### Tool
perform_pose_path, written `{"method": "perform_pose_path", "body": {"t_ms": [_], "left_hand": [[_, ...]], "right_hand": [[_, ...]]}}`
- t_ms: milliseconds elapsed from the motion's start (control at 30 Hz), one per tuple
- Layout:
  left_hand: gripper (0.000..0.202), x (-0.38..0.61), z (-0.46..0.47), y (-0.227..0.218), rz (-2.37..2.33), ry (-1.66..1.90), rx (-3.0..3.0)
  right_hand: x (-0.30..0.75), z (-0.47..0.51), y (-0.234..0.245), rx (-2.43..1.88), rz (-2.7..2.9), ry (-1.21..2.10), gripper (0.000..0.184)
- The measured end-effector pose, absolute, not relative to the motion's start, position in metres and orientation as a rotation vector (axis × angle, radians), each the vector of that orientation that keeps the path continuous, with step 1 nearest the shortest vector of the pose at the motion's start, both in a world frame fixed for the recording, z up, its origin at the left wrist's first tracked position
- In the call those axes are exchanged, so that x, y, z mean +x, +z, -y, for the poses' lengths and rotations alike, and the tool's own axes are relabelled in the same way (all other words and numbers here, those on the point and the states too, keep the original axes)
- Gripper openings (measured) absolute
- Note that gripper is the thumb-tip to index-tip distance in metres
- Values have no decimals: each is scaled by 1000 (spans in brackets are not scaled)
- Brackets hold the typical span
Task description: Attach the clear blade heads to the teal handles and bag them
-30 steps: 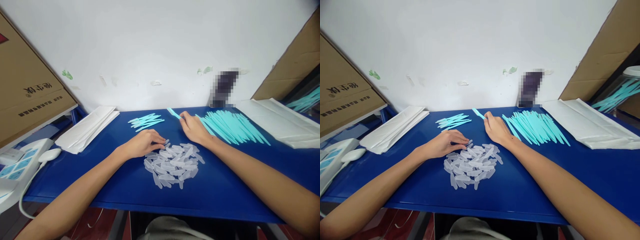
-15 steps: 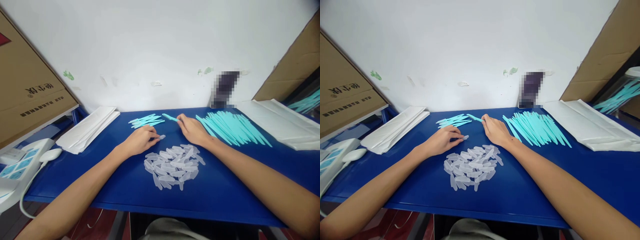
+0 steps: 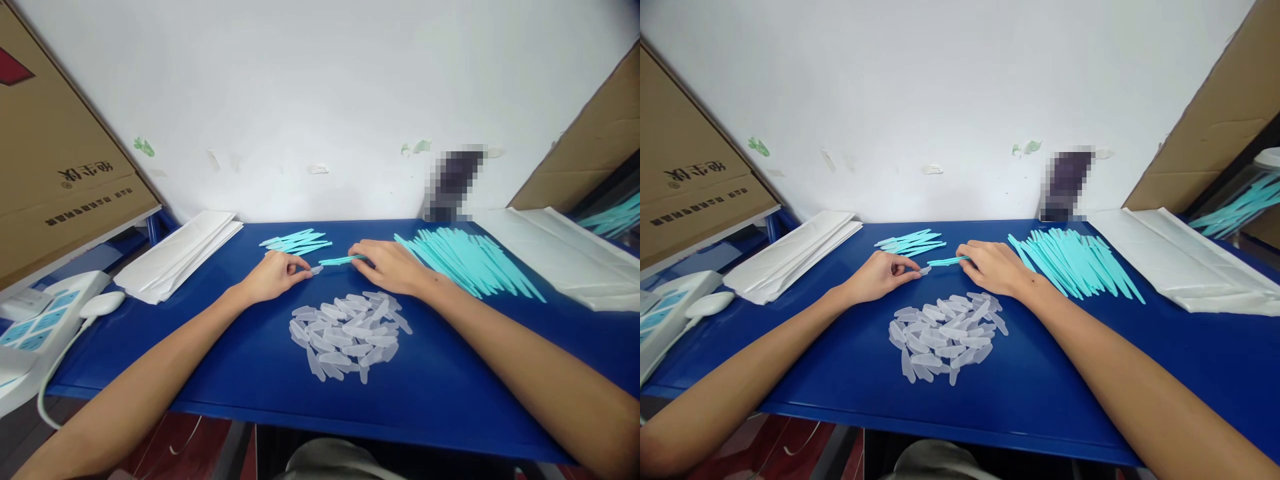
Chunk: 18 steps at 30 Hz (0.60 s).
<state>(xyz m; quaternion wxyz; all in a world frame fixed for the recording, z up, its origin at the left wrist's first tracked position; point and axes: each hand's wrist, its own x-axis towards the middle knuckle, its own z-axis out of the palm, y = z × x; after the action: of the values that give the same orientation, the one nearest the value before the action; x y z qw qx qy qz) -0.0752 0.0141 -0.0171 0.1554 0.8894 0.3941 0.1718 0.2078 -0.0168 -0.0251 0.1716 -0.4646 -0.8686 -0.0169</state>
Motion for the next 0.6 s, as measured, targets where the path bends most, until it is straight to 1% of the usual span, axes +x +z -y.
{"method": "perform_pose_path", "body": {"t_ms": [167,400,600], "left_hand": [[31,-76,-16,-17,-1049,510,2671],[30,-76,-16,-19,-1099,479,2654],[33,-76,-16,-23,-1031,498,2650]], "right_hand": [[206,17,-25,-1307,2528,-130,29],[201,17,-25,-1297,2575,-334,32],[195,20,-25,-1273,2602,-397,34]]}}
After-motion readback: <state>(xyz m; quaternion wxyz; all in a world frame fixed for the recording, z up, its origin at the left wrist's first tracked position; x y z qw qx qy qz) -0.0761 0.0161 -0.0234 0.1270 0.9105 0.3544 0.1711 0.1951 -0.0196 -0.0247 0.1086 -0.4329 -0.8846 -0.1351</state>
